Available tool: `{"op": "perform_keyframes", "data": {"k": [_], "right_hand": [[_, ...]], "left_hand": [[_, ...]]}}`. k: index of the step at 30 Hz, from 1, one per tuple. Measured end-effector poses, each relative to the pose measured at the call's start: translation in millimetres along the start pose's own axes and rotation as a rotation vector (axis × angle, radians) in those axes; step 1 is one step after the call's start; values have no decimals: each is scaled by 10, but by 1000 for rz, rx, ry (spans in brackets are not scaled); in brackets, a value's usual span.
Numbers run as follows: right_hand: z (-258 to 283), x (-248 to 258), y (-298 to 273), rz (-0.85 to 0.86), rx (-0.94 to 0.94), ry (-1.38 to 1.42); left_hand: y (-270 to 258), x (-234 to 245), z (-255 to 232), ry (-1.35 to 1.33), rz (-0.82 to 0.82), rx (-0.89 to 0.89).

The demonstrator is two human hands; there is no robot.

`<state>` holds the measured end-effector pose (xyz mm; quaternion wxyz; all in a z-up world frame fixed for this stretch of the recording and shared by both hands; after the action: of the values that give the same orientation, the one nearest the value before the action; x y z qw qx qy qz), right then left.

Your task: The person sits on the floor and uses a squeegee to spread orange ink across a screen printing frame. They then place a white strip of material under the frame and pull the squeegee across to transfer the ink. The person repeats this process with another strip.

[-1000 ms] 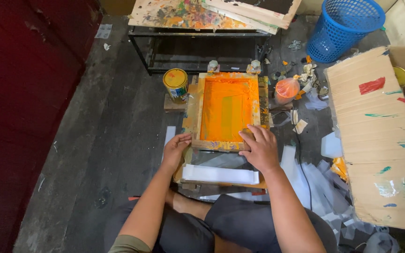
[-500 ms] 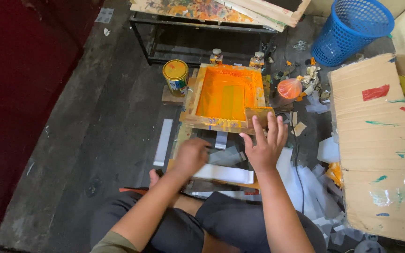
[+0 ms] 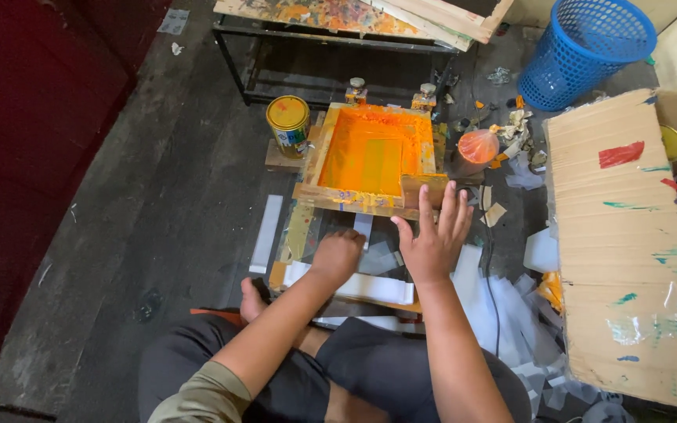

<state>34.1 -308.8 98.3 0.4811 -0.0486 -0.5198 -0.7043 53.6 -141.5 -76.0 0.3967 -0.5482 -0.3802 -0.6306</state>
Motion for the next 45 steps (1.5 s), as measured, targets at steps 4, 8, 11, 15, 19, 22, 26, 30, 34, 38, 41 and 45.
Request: {"op": "perform_keyframes", "data": {"k": [4, 8, 11, 15, 19, 22, 26, 30, 34, 38, 41, 45], "right_hand": [[-18, -9, 2, 11, -6, 10], [-17, -18, -1, 27, -27, 12], [-8, -14, -1, 37, -28, 14], [-9, -10, -8, 54, -38, 12], [-6, -9, -8, 69, -35, -4], [19, 8, 8, 66, -30, -2], [-5, 19, 10, 64, -31, 15], [-49, 42, 19, 54, -25, 13], [-33, 96, 2, 73, -59, 38], [-38, 30, -71, 169, -109, 21], [-100, -85, -136, 267, -148, -29], [-259, -300, -254, 374, -197, -83]], "left_hand": [[7, 34, -19, 52, -66, -66], [-54, 388, 46, -20, -10, -83], [-56, 354, 66, -113, 41, -88], [-42, 210, 28, -73, -7, -96], [-111, 251, 28, 37, -110, -114], [-260, 541, 117, 44, -198, -110], [-562, 947, 264, 86, -409, -52], [-871, 1283, 526, -40, -378, 65], [-1028, 1626, 751, -333, -284, 196], [-1066, 1762, 922, -733, -335, 268], [-1079, 1705, 1033, -1036, -364, 346], [-1082, 1478, 1077, -1469, -304, 467]]}}
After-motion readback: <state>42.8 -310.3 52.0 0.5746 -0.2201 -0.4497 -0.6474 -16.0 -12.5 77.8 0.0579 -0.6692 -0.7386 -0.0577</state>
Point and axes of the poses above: each hand's wrist, its own y-axis towards the middle knuckle, its own x-axis out of the back of the hand, z = x × y, the point moved 7 cm from there along y, towards the middle knuckle, and after that the axes turned 15 degrees about y, right-handed, at the moved point
